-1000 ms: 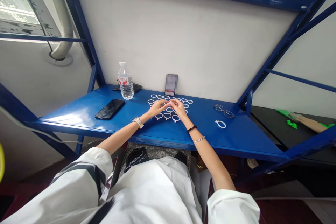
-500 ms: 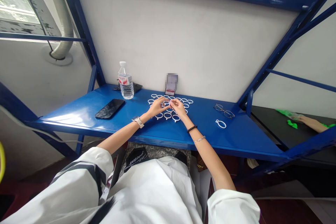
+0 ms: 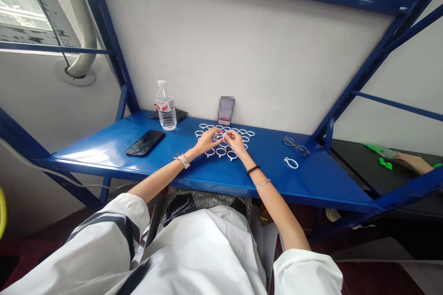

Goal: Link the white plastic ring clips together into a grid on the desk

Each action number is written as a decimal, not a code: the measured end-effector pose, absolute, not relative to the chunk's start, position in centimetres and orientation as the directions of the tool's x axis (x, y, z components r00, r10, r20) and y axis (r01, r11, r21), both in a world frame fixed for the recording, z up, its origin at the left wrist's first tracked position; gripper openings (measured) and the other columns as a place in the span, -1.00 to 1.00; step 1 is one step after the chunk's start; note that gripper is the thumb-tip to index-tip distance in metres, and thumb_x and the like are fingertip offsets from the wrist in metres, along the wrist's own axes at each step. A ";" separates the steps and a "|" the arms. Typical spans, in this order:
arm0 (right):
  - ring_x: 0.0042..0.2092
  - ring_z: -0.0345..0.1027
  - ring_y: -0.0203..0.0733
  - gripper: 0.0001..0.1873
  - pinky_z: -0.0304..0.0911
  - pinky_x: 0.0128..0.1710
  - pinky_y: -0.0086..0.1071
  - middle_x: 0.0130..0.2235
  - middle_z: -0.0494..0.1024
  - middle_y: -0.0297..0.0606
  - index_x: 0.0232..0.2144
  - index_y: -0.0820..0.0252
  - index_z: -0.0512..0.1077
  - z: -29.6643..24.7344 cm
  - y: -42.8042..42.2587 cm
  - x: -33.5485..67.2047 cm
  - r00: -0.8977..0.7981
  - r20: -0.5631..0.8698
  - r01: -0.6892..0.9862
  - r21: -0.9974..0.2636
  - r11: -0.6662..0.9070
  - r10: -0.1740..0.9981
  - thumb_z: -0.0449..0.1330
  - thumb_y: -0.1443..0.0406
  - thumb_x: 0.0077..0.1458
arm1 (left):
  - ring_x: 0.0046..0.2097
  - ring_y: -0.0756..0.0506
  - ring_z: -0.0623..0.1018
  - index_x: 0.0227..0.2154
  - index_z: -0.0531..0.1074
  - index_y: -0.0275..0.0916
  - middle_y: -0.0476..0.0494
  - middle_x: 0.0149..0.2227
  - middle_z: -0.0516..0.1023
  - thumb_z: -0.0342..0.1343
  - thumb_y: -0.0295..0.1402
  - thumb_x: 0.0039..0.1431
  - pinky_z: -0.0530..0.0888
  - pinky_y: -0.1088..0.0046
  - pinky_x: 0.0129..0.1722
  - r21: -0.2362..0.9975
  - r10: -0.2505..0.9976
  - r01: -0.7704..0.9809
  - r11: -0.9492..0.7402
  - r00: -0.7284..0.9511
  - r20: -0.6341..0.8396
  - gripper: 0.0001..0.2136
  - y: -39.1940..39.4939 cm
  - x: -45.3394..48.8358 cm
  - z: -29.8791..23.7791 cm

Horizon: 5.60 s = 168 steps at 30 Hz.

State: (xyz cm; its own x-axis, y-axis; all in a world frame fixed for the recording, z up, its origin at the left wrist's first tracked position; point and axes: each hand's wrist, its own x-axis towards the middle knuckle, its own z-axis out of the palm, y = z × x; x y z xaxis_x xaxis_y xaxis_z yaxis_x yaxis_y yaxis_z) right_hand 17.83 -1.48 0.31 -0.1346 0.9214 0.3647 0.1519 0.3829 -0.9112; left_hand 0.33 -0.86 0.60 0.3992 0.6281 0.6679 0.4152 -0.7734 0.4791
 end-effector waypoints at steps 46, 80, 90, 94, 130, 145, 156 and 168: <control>-0.38 0.36 -0.12 -0.71 0.28 -0.38 -0.27 -0.38 0.46 -0.26 -0.45 0.11 0.35 1.1 -2.4 17.7 -0.093 0.563 0.369 -0.746 0.554 0.821 0.17 0.03 0.07 | -0.35 -0.04 0.50 -0.08 0.40 -0.26 -0.22 -0.12 0.51 0.14 -0.05 0.10 0.42 0.44 -0.36 0.550 0.664 0.373 -0.747 0.405 0.628 -0.56 -0.2 0.4 0.1; -0.30 0.41 -0.13 -0.62 0.36 -0.27 -0.23 -0.35 0.48 -0.26 -0.35 0.12 0.36 0.5 -1.7 17.9 -0.129 0.390 0.213 -0.887 0.410 0.912 0.24 -0.03 -0.03 | -0.23 -0.08 0.53 -0.08 0.39 -0.23 -0.18 -0.11 0.51 0.11 -0.09 0.15 0.45 0.44 -0.35 0.464 0.613 0.410 -0.785 0.412 0.674 -0.62 -0.5 0.4 0.2; -0.30 0.36 -0.19 -0.69 0.34 -0.25 -0.29 -0.33 0.46 -0.27 -0.37 0.15 0.42 2.9 -3.7 17.4 -0.472 0.401 0.187 -0.824 0.534 0.785 0.26 0.04 0.00 | -0.19 -0.08 0.50 -0.17 0.39 -0.24 -0.16 -0.17 0.50 -0.18 -0.25 0.35 0.44 0.42 -0.26 0.545 0.681 0.482 -0.686 0.161 0.714 -0.73 -0.3 -0.5 1.1; -0.45 0.26 -0.30 -0.74 0.26 -0.38 -0.37 -0.41 0.45 -0.31 -0.38 0.19 0.44 3.9 -4.7 17.4 -0.681 0.266 0.245 -0.795 0.555 0.682 0.26 0.10 0.03 | -0.19 -0.07 0.50 -0.21 0.39 -0.23 -0.15 -0.19 0.49 -0.16 -0.31 0.34 0.44 0.43 -0.24 0.536 0.679 0.487 -0.689 0.174 0.714 -0.77 -0.5 -0.3 1.1; -0.23 0.47 0.07 -0.90 0.27 -0.33 -0.24 -0.30 0.57 0.01 -0.45 0.23 0.47 3.7 -7.1 33.7 0.222 -0.019 0.973 0.068 -0.220 0.975 0.14 0.39 0.00 | -0.27 -0.07 0.49 -0.31 0.42 -0.25 -0.17 -0.26 0.51 -0.13 -0.37 0.27 0.44 0.42 -0.34 0.598 0.704 0.467 -0.652 0.080 0.706 -0.79 0.5 -0.8 1.1; -0.45 0.28 -0.28 -0.59 0.26 -0.39 -0.37 -0.44 0.46 -0.34 -0.29 0.15 0.42 2.9 -0.6 17.3 -0.381 0.348 0.127 -0.898 0.421 0.856 0.24 -0.03 -0.02 | -0.24 -0.08 0.50 -0.20 0.41 -0.26 -0.18 -0.24 0.52 -0.22 -0.23 0.36 0.42 0.40 -0.26 0.522 0.636 0.377 -0.765 0.315 0.705 -0.68 0.4 0.0 0.3; -0.46 0.25 -0.31 -0.52 0.27 -0.42 -0.39 -0.42 0.46 -0.33 -0.30 0.17 0.43 1.5 -1.2 18.2 -0.219 0.309 0.087 -0.939 0.334 0.926 0.30 -0.06 -0.14 | -0.34 -0.05 0.49 -0.29 0.42 -0.25 -0.13 -0.35 0.52 -0.17 -0.15 0.32 0.42 0.45 -0.37 0.547 0.651 0.355 -0.758 0.365 0.666 -0.66 0.0 0.5 0.1; -0.33 0.39 -0.14 -0.55 0.39 -0.24 -0.21 -0.35 0.51 -0.25 -0.37 0.12 0.40 1.1 -1.5 18.0 -0.150 0.396 0.105 -0.905 0.413 0.906 0.31 -0.08 -0.14 | -0.37 -0.03 0.48 -0.32 0.46 -0.25 -0.13 -0.32 0.53 -0.11 -0.09 0.29 0.45 0.45 -0.37 0.590 0.659 0.295 -0.751 0.387 0.645 -0.63 -0.4 0.3 0.6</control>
State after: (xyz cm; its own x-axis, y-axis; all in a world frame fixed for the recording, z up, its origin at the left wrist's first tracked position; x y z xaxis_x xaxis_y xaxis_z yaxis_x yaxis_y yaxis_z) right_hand 17.97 -1.54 1.11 -0.1502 0.9058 0.3961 0.1052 0.4130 -0.9046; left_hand 0.31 -0.37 0.64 0.3868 0.6588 0.6453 0.2949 -0.7514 0.5903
